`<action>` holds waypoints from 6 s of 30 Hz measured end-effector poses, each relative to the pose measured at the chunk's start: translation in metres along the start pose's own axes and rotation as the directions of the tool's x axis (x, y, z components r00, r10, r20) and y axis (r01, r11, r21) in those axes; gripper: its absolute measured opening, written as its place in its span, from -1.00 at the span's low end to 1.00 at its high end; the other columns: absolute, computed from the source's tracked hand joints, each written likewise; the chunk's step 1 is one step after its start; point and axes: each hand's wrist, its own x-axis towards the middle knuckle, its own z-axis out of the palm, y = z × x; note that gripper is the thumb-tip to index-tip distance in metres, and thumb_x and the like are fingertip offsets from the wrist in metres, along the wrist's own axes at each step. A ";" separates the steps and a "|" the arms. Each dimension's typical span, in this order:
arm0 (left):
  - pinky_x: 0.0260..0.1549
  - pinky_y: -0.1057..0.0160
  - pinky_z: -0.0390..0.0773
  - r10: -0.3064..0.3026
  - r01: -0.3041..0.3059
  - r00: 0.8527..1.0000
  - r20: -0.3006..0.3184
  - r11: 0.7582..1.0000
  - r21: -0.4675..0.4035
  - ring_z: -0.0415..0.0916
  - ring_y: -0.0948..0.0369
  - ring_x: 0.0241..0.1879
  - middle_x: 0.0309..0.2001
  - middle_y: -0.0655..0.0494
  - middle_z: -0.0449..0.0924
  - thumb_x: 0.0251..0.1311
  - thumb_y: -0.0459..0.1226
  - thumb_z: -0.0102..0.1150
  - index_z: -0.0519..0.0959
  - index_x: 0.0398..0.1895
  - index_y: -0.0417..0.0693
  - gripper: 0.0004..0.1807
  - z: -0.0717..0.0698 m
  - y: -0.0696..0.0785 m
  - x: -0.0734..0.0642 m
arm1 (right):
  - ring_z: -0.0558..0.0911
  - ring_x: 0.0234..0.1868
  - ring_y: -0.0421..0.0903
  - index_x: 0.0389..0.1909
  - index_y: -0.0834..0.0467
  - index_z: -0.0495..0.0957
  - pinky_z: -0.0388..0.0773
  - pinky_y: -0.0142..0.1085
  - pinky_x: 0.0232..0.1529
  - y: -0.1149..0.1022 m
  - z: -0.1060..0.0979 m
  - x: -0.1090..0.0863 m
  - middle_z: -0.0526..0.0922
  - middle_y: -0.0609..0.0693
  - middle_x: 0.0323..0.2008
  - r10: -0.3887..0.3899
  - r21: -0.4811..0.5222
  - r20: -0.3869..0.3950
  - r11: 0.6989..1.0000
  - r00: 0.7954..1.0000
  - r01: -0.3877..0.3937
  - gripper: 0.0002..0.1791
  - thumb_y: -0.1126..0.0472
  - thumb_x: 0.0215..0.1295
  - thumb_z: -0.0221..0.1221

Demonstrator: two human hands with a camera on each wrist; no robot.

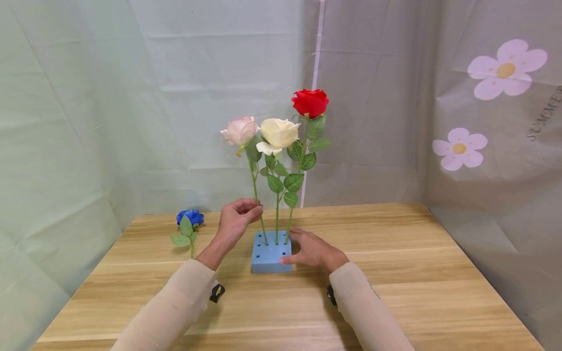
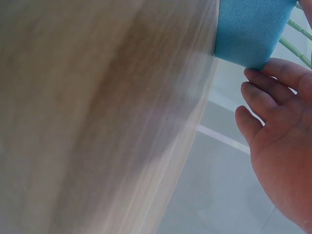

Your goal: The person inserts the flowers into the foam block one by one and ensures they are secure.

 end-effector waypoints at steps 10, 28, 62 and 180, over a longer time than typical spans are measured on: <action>-0.25 0.26 0.72 0.008 -0.008 1.000 0.010 1.000 0.004 0.66 -0.08 -0.19 -0.28 -0.10 0.70 0.22 -0.48 0.31 0.65 -0.20 -0.38 -0.87 0.000 -0.003 -0.001 | 0.22 0.46 0.19 0.40 0.34 0.32 0.21 0.06 0.43 0.000 0.000 0.000 0.24 0.28 0.44 0.007 -0.006 0.001 1.000 1.000 -0.007 -0.02 -0.29 0.19 0.32; -0.21 0.15 0.73 0.005 -0.005 1.000 0.004 1.000 0.028 0.66 0.18 -0.32 -0.29 -0.10 0.70 0.21 -0.48 0.32 0.65 -0.21 -0.39 -0.88 0.001 -0.009 -0.001 | 0.21 0.47 0.18 0.40 0.34 0.32 0.21 0.07 0.43 0.000 0.001 0.001 0.24 0.27 0.45 0.003 0.000 -0.001 1.000 1.000 -0.003 -0.01 -0.30 0.19 0.32; -0.27 0.27 0.72 0.040 -0.042 0.999 0.024 0.996 0.083 0.65 0.12 -0.27 -0.22 -0.14 0.71 0.24 -0.44 0.31 0.66 -0.17 -0.36 -0.85 0.001 -0.015 -0.004 | 0.21 0.47 0.17 0.41 0.34 0.31 0.19 0.04 0.45 0.000 0.000 0.000 0.24 0.27 0.45 -0.015 -0.003 -0.005 1.000 1.000 0.015 -0.02 -0.28 0.20 0.32; -0.49 0.44 0.62 -0.249 0.322 0.942 -0.224 0.855 0.407 0.64 0.26 -0.45 -0.35 -0.05 0.71 0.17 -0.37 0.39 0.63 -0.09 -0.47 -0.67 -0.154 -0.067 -0.058 | 0.14 0.50 0.20 0.44 0.35 0.25 0.16 0.09 0.45 -0.002 -0.001 -0.002 0.16 0.26 0.48 0.032 0.031 0.026 0.999 0.999 -0.033 0.03 -0.29 0.19 0.31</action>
